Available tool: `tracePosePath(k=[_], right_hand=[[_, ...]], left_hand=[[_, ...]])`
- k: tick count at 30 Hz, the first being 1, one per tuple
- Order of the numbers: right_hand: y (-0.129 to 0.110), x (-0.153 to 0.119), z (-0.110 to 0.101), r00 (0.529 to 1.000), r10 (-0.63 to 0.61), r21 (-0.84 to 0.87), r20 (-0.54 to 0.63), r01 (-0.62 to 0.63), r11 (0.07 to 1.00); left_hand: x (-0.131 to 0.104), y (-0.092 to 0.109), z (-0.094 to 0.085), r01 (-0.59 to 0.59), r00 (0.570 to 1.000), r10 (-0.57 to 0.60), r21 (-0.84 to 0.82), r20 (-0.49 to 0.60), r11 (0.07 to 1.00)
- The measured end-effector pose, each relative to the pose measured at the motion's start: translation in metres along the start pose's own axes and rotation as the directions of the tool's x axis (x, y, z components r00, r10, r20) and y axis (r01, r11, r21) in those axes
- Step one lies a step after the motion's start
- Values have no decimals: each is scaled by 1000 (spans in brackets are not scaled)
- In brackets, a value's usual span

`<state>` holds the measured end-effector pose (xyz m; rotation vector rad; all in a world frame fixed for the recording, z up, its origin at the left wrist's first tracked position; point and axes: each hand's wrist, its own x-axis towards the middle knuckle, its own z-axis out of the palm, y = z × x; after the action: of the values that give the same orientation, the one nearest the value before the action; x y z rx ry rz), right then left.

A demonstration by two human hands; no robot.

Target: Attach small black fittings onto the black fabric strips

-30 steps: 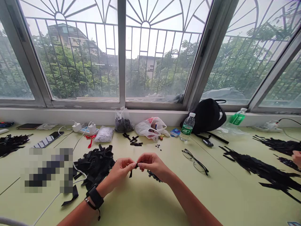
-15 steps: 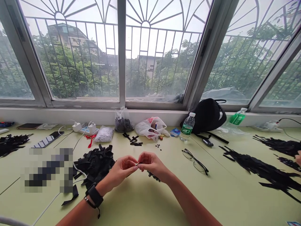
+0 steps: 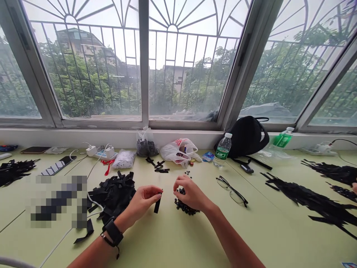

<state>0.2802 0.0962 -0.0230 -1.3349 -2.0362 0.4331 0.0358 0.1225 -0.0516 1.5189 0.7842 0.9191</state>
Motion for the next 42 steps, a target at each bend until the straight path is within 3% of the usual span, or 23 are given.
tracePosePath(k=[4, 8, 20, 26, 34, 42], right_hand=[[6, -4, -11, 988, 6, -36, 152, 0, 999], [6, -5, -11, 973, -9, -13, 230, 13, 1000], [6, -6, 1, 963, 49, -17, 265, -46, 999], [6, -7, 2, 950, 77, -22, 303, -73, 997], [3, -7, 6, 972, 46, -46, 229, -36, 998], [-10, -1, 16, 996, -30, 121, 84, 19, 992]], left_hand=[[-2, 0, 0, 27, 1000, -27, 4, -16, 1000], [-1, -2, 0, 37, 999, -37, -18, -8, 999], [-4, 9, 2, 24, 999, -26, -36, -34, 999], [-3, 3, 0, 39, 999, -39, -34, -28, 999], [-1, 1, -1, 19, 998, -20, -17, -58, 1000], [-2, 3, 1, -7, 997, 7, 2, -71, 1000]])
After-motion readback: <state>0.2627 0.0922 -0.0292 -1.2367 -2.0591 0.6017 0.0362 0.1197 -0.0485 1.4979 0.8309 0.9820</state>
